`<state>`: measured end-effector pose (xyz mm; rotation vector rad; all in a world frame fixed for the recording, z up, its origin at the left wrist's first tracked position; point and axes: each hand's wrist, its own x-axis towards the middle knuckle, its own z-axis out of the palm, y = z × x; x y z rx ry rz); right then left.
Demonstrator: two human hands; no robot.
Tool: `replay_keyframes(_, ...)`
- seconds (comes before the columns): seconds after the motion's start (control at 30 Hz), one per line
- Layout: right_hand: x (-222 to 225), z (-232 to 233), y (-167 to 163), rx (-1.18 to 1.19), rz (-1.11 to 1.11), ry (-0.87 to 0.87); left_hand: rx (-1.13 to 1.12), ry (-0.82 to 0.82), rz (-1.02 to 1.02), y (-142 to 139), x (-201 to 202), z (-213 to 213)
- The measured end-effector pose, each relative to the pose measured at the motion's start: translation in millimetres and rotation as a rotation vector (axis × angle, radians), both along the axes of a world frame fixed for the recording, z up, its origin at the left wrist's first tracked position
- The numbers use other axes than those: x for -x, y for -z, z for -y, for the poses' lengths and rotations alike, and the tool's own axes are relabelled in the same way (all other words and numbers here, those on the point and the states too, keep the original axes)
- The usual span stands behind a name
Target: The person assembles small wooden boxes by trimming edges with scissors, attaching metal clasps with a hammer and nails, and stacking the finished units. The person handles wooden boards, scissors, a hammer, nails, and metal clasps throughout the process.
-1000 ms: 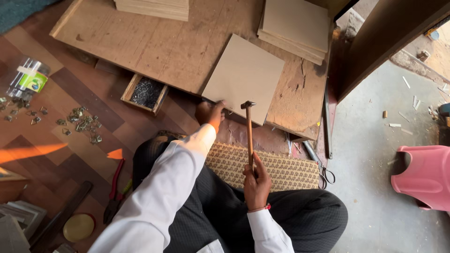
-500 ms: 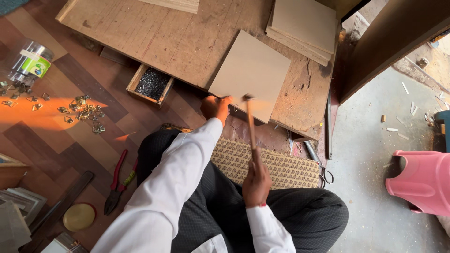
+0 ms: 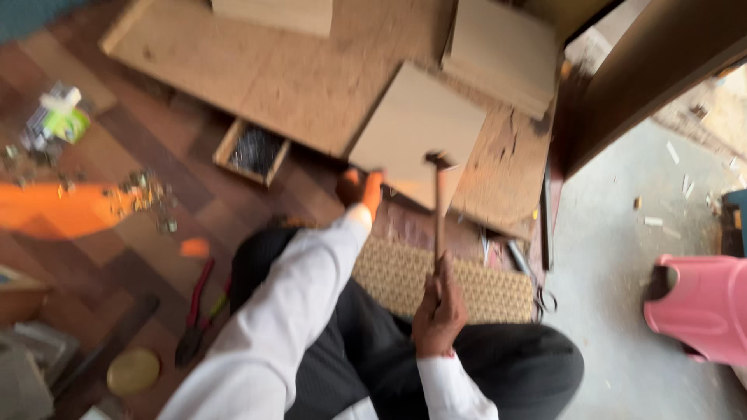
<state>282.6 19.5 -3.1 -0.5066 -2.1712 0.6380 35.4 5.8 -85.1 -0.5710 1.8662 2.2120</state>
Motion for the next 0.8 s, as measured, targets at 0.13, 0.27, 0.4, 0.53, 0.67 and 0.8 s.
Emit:
replay_keyframes(0.13,-1.1,-3.7,3.4,0.11,0.371,0.049,0.128,-0.02,-0.232,-8.7,2.2,-0.9)
replay_keyframes(0.27,1.9,-7.3,11.2,-0.028,0.093,0.02,-0.085,0.088,0.018,-14.5,7.5,-4.3)
replay_keyframes(0.4,5.2,-17.4,18.4,0.087,0.413,0.028,-0.113,0.033,-0.04,-12.4,7.2,-4.5)
replay_keyframes(0.53,-0.4,-40.7,23.3,0.619,0.182,0.124,-0.056,0.124,0.163,-5.9,7.5,-8.4)
replay_keyframes(0.67,-7.8,-68.9,31.5,1.243,-0.149,0.103,-0.254,0.253,0.36,3.3,7.8,-14.7)
replay_keyframes(0.8,-11.6,-88.3,48.9,1.614,-0.203,-0.049,-0.229,0.365,0.428,9.0,6.5,-16.5)
